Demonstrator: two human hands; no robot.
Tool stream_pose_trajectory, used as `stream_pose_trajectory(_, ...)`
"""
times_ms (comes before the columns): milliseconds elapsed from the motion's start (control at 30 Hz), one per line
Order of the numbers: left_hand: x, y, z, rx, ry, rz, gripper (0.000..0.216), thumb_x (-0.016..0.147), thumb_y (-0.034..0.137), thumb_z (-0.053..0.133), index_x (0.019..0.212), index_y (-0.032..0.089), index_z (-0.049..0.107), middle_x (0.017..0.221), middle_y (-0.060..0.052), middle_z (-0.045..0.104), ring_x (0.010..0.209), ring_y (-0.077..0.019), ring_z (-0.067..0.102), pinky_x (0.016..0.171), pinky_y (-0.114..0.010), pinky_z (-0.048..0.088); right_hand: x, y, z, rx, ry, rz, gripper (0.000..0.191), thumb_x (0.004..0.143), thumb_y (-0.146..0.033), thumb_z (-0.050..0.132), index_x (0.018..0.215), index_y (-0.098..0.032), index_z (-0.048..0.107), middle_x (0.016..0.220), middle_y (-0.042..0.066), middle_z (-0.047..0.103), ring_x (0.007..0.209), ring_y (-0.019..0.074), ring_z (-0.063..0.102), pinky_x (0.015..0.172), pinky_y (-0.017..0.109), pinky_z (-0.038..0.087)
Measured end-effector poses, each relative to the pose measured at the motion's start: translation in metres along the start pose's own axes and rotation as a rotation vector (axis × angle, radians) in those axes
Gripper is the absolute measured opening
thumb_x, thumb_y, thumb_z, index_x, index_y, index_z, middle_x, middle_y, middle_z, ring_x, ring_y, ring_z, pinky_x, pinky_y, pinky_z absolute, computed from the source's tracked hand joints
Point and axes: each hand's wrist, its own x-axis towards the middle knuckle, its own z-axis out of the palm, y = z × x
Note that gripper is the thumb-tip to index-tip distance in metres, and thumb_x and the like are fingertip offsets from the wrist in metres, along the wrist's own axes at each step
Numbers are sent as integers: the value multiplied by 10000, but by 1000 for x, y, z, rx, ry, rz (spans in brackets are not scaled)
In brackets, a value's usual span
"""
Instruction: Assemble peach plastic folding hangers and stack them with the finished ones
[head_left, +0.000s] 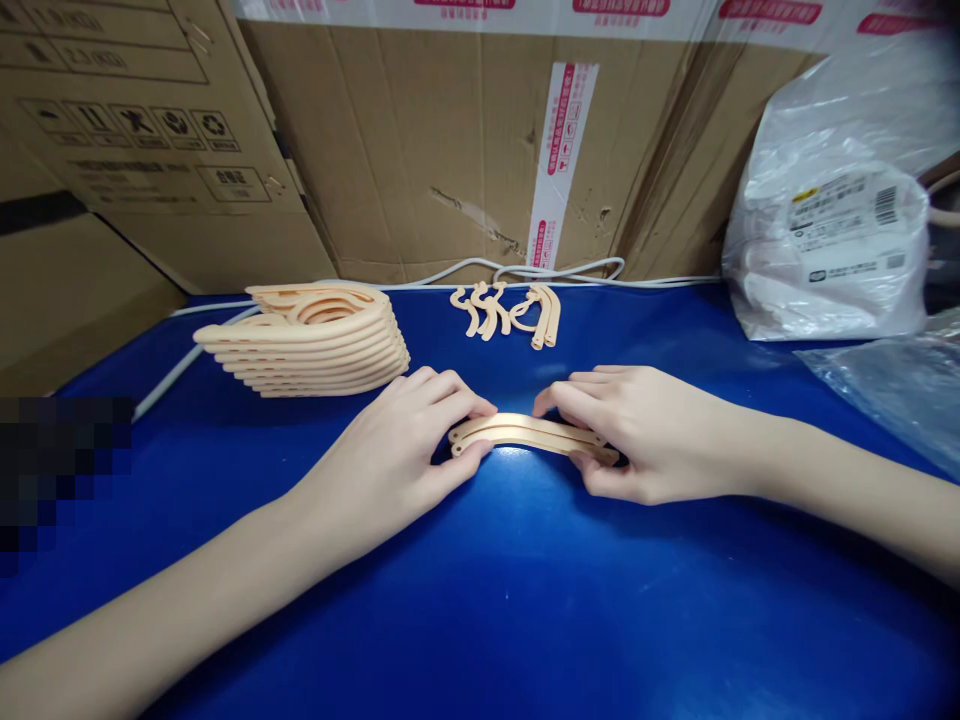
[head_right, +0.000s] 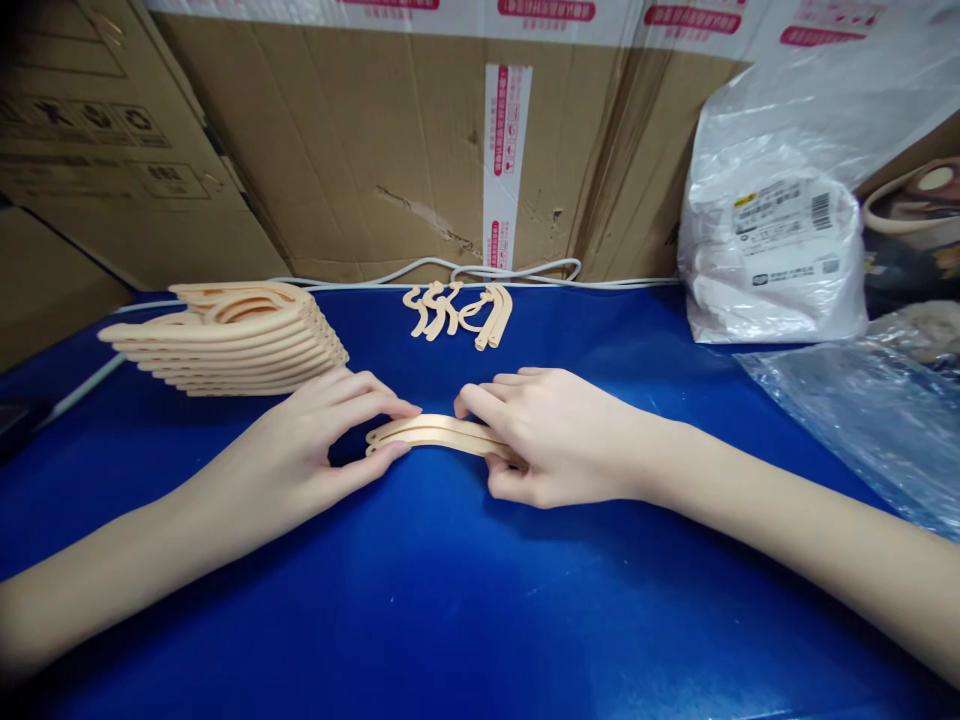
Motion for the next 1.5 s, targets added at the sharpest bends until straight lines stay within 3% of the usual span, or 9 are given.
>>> stream_pose_trajectory(100,-1,2,-1,-18,-10,-15,138,960,260,568,1047,201,658,1001,-14,649,926,-208,562,806,-366,422,1,6,5,2,53,-53,148,879,-259,555,985,-169,605,824,28,642,722,189,576,701,315,386)
stream_pose_trajectory(367,-3,5,-2,-16,-12,-26,146,931,257,556,1017,202,660,987,-16,642,901,-218,551,785,-393,417,4,12,15,2,184,-119,193,950,-327,531,901,-161,616,762,16,617,666,155,533,653,286,369)
stream_pose_trajectory(700,-1,4,-2,-155,-36,-123,130,890,284,592,985,232,665,964,3,648,906,-199,566,806,-369,433,1,15,18,-2,183,-122,233,952,-382,516,850,-181,577,712,1,588,624,146,504,631,283,344)
stream_pose_trajectory(900,-2,5,-2,-131,-36,-123,132,895,292,580,991,242,656,993,5,659,912,-201,565,817,-374,423,2,15,19,-46,233,-135,272,948,-416,527,798,-190,553,678,-11,576,602,141,474,650,293,327)
stream_pose_trajectory(1133,-1,6,0,-128,-23,-156,146,917,360,583,975,246,654,963,1,646,898,-209,561,794,-379,409,4,16,17,-29,203,-135,271,942,-421,540,801,-190,556,681,-7,590,602,143,482,659,294,330)
stream_pose_trajectory(1267,-1,7,0,-142,-23,-192,148,911,350,570,943,239,661,915,-7,634,883,-218,560,783,-386,410,4,16,11,-10,201,-142,366,958,-520,531,818,-185,577,672,-11,593,588,141,489,656,296,335)
stream_pose_trajectory(1367,-1,9,0,-139,-12,-206,133,901,333,576,940,236,658,898,-4,626,882,-221,563,781,-390,412,7,19,2,-13,252,-83,392,993,-527,490,866,-175,608,682,-4,607,592,143,513,672,300,354)
stream_pose_trajectory(1500,-3,8,1,-147,18,-201,138,890,323,590,972,224,641,886,2,618,879,-218,564,778,-385,417,21,33,-10,-137,278,121,257,1001,-365,507,948,-165,661,809,54,674,715,186,591,717,324,387)
